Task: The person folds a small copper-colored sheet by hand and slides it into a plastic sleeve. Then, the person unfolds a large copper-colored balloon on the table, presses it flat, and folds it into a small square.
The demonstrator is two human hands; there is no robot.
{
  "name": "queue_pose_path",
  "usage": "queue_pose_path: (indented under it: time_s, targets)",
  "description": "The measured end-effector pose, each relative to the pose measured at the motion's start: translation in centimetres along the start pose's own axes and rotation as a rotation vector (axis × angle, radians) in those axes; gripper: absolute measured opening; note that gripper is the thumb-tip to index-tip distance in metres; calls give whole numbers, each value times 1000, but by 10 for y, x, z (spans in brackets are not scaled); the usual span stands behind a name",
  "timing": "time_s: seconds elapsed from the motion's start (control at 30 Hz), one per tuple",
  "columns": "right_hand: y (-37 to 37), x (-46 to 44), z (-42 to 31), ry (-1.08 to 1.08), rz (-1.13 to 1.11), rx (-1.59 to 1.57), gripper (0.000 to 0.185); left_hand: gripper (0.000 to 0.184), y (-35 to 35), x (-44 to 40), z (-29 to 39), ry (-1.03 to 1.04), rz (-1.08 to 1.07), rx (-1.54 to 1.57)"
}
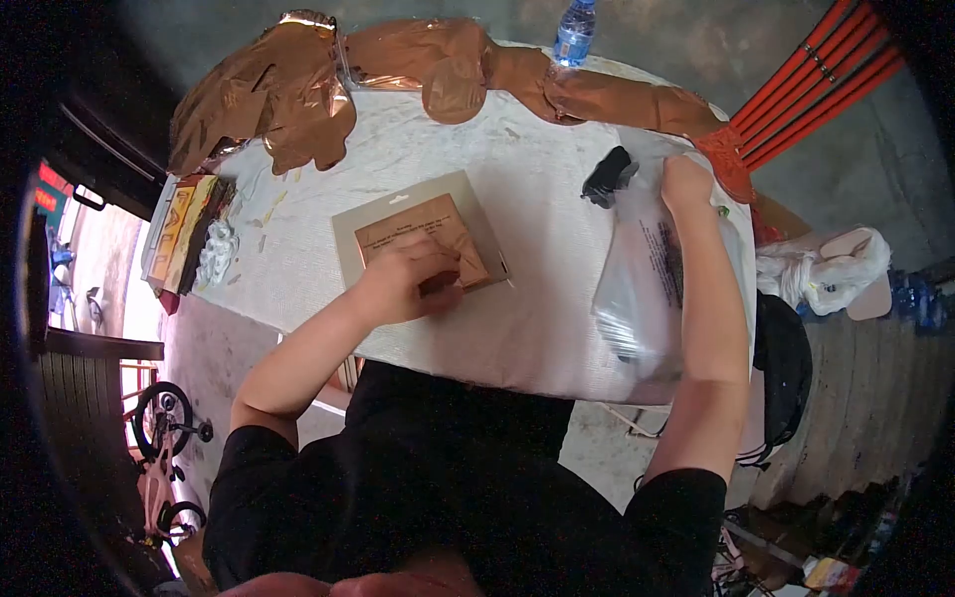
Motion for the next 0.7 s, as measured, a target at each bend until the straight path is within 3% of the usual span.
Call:
queue_pose_path:
  time_s: [0.2, 0.27, 0.5, 0.57, 0.7]
  targets:
    - [-21, 5, -9, -90, 49, 104, 11, 16, -2, 2, -1, -32, 38, -31]
    - [-34, 17, -11, -207, 172, 16, 12, 15, -2, 2, -3, -36, 26, -27]
    - [-77, 74, -22, -256, 138, 32, 15, 11, -3, 2, -2, -36, 46, -28]
    - [-108, 106, -38, -183, 7, -47, 15, 10, -2, 2, -2, -34, 54, -28]
    - [-119, 171, -96, -568, -53, -752, 13, 10, -3, 1, -1, -36, 41, -28]
Point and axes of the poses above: each hand's wrist, its own x-axis away from the middle knuckle, its own y-axis out of the palm, z = x × y, the point moved 6 cm from there along -x, towards the middle knuckle, and after that the axes turned 1 degree about -x, right-handed, at the moved point
